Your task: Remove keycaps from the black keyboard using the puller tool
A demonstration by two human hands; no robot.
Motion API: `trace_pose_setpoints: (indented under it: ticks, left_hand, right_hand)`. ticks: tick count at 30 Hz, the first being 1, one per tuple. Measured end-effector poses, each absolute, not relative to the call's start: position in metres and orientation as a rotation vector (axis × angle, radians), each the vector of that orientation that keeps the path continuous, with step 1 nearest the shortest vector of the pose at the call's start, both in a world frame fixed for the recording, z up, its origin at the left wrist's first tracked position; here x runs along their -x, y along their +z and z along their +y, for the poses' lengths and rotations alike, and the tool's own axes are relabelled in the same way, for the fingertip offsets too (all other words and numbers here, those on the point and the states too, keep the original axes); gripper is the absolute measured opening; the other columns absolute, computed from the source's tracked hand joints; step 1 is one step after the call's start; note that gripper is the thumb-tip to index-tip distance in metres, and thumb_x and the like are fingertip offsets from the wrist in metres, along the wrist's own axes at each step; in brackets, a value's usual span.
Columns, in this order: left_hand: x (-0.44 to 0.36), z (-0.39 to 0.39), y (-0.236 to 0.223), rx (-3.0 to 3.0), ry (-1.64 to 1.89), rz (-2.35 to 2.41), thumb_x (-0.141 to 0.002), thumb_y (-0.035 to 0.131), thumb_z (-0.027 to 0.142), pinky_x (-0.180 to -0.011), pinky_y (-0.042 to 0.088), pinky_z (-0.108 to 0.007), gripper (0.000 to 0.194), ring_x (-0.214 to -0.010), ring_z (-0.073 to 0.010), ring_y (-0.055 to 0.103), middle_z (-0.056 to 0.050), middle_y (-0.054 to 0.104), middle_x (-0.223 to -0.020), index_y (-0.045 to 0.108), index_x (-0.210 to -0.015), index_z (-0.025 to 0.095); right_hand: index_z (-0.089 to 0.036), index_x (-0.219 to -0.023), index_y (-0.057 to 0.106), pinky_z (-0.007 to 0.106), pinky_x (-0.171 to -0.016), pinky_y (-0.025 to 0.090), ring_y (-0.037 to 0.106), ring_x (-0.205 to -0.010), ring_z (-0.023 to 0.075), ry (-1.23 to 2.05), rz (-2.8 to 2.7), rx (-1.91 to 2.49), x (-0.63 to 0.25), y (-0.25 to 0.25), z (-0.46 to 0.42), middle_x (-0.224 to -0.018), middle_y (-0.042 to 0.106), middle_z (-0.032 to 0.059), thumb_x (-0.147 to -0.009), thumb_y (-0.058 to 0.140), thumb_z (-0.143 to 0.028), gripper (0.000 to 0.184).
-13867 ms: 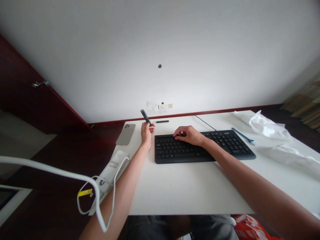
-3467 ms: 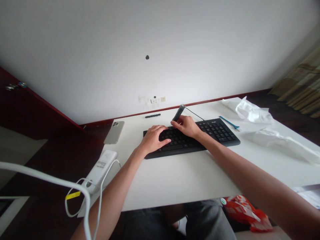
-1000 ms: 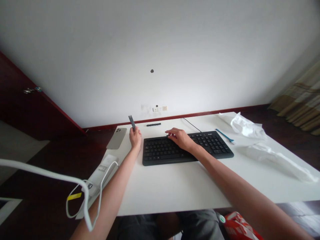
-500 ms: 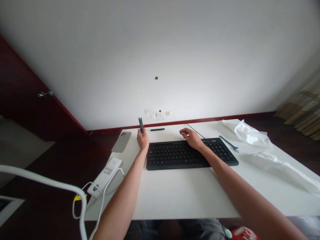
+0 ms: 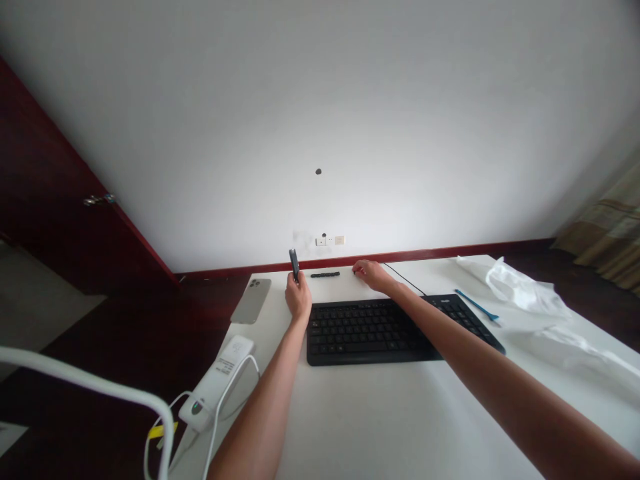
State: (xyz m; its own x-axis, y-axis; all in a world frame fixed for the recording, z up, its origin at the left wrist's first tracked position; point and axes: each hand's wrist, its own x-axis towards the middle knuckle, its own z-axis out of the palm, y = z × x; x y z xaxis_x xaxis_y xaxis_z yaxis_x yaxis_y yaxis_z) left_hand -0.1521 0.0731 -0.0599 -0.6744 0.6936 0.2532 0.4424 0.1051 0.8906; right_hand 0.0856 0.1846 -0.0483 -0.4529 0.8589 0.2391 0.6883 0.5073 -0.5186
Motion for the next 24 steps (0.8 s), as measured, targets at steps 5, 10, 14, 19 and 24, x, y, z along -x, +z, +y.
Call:
trace_pose_setpoints:
  ticks: [5,10,14,19,24]
  left_hand:
    - [0.152,0.072,-0.060,-1.132,1.586,2.133,-0.102,0.044,0.046,-0.066,0.046,-0.032,0.030,-0.079,-0.0287,0.070,-0.011,0.073,-0.090,0.065,-0.101,0.023]
    - [0.152,0.075,-0.062,-1.122,1.602,2.135,-0.101,0.046,0.046,-0.067,0.045,-0.032,0.029,-0.079,-0.0281,0.068,-0.009,0.072,-0.085,0.065,-0.101,0.024]
    - [0.152,0.076,-0.062,-1.104,1.581,2.150,-0.101,0.047,0.045,-0.067,0.043,-0.031,0.028,-0.077,-0.0266,0.066,-0.007,0.070,-0.083,0.065,-0.100,0.024]
    - [0.151,0.076,-0.059,-1.107,1.569,2.141,-0.101,0.047,0.045,-0.064,0.040,-0.029,0.028,-0.071,-0.0241,0.063,-0.004,0.067,-0.078,0.064,-0.094,0.023]
    - [0.150,0.075,-0.059,-1.105,1.574,2.131,-0.100,0.047,0.046,-0.063,0.038,-0.029,0.028,-0.070,-0.0231,0.062,-0.004,0.067,-0.078,0.062,-0.091,0.023]
  right_hand:
    - [-0.020,-0.093,0.080,0.030,-0.083,0.055,0.074,-0.092,0.0242,0.503,-2.291,1.243,-0.069,-0.053,0.215,-0.097,0.080,0.0077,-0.086,0.064,-0.008,0.021]
    - [-0.022,-0.101,0.081,0.033,-0.090,0.055,0.073,-0.095,0.0232,0.515,-2.223,1.204,-0.069,-0.067,0.218,-0.102,0.080,0.0055,-0.087,0.064,-0.014,0.023]
    - [-0.022,-0.098,0.082,0.032,-0.086,0.056,0.073,-0.089,0.0221,0.536,-2.211,1.175,-0.072,-0.070,0.215,-0.098,0.080,0.0038,-0.083,0.066,-0.016,0.023]
    - [-0.023,-0.098,0.082,0.030,-0.084,0.056,0.072,-0.086,0.0207,0.555,-2.241,1.139,-0.067,-0.066,0.212,-0.098,0.081,0.0022,-0.080,0.063,-0.012,0.028]
    - [-0.022,-0.099,0.082,0.028,-0.081,0.055,0.070,-0.082,0.0185,0.548,-2.278,1.074,-0.063,-0.067,0.212,-0.098,0.080,0.0011,-0.076,0.059,-0.006,0.037]
